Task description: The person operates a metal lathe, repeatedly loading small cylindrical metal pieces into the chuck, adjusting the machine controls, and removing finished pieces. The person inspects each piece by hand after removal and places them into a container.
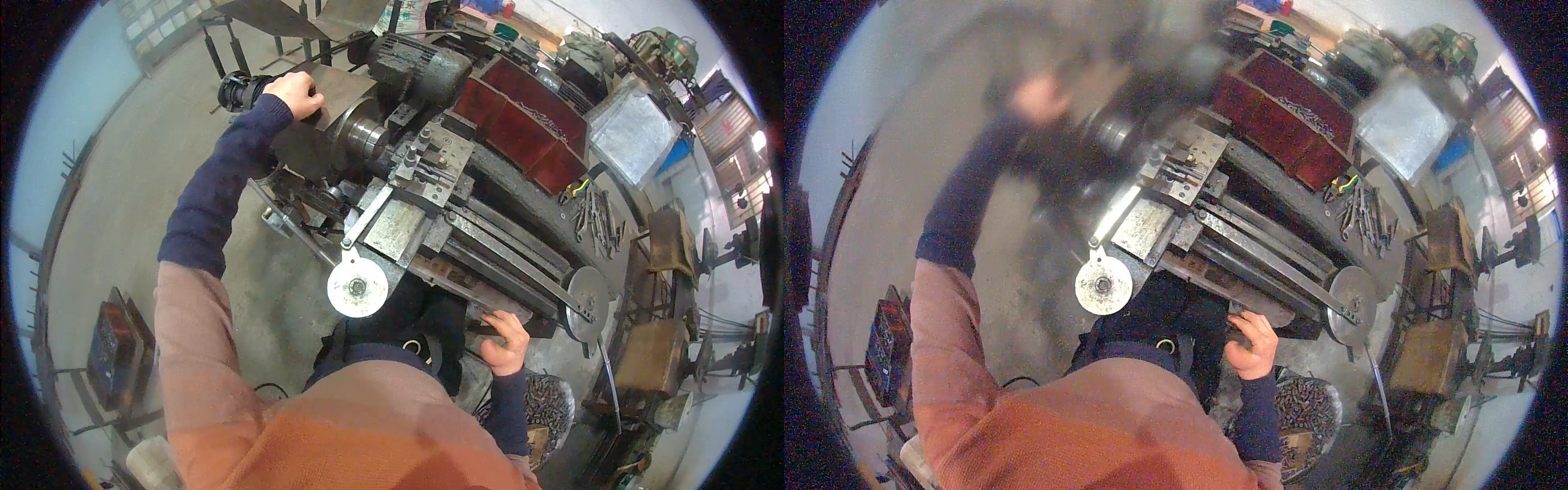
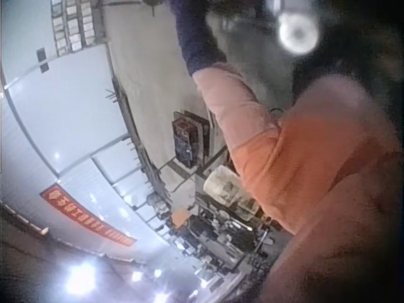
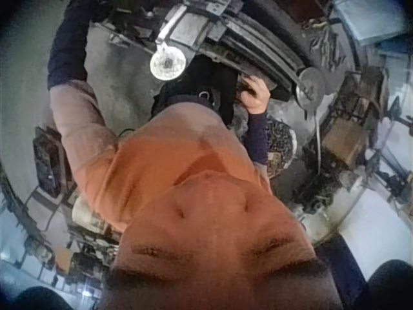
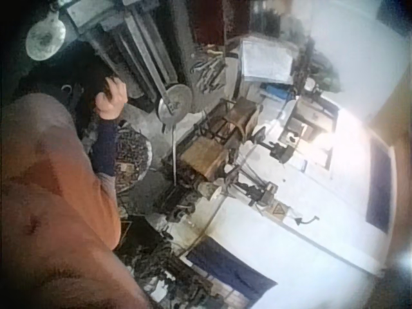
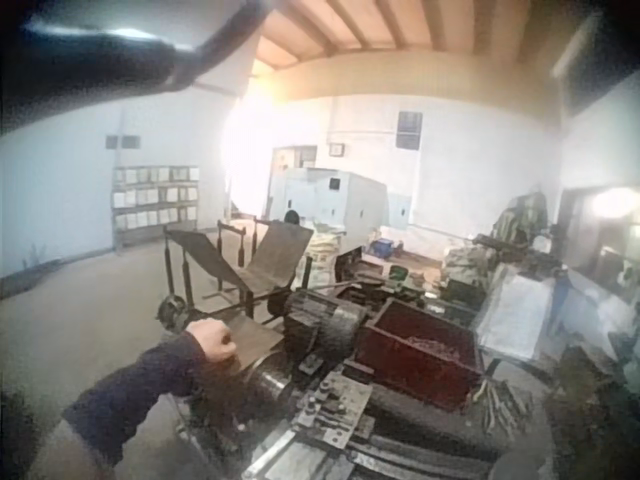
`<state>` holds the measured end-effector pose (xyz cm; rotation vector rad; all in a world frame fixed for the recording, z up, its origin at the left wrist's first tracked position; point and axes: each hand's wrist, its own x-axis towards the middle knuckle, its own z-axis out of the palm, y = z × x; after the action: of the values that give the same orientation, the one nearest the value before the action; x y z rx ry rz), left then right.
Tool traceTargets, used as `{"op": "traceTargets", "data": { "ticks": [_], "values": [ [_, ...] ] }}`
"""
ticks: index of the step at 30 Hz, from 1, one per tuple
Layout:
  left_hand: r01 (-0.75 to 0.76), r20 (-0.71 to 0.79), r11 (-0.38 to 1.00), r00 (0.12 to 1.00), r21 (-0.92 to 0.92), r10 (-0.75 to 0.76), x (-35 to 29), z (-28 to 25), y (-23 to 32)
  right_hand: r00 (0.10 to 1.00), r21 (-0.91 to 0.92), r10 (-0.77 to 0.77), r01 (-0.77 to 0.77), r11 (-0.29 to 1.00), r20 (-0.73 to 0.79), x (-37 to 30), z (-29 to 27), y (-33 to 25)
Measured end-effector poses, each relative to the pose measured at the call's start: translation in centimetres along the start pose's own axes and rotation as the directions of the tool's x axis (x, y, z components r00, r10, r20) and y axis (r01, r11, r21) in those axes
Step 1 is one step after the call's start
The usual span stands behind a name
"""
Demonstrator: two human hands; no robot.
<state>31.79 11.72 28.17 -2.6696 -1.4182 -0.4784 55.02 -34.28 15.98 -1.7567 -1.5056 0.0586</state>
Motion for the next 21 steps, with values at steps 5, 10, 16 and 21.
{"op": "traceTargets", "data": {
  "ticks": [5, 10, 16, 21],
  "values": [
    [0.023, 0.081, 0.997, 0.997, -0.077, -0.017, -1.0, -0.8, -1.1, 0.999, 0.035, 0.022, -0.023, 0.999, 0.030, -0.8, 0.0, 1.8],
    [-0.153, -0.135, 0.967, 0.983, -0.202, 0.127, -3.0, -3.7, 0.0, 0.997, -0.009, 0.078, -0.078, 0.997, -0.017, -2.9, -0.8, 1.9],
    [0.096, 0.060, 0.703, 0.995, -0.705, -0.076, -13.7, -1.8, -3.6, 0.983, -0.019, 0.163, -0.165, 0.986, -0.087, -7.2, -1.2, 3.8],
    [0.255, 0.305, 0.673, 0.951, -0.694, -0.046, -16.7, 10.6, -9.7, 0.897, -0.084, 0.398, -0.419, 0.904, -0.190, -12.3, -3.7, 2.7]
  ]
}}
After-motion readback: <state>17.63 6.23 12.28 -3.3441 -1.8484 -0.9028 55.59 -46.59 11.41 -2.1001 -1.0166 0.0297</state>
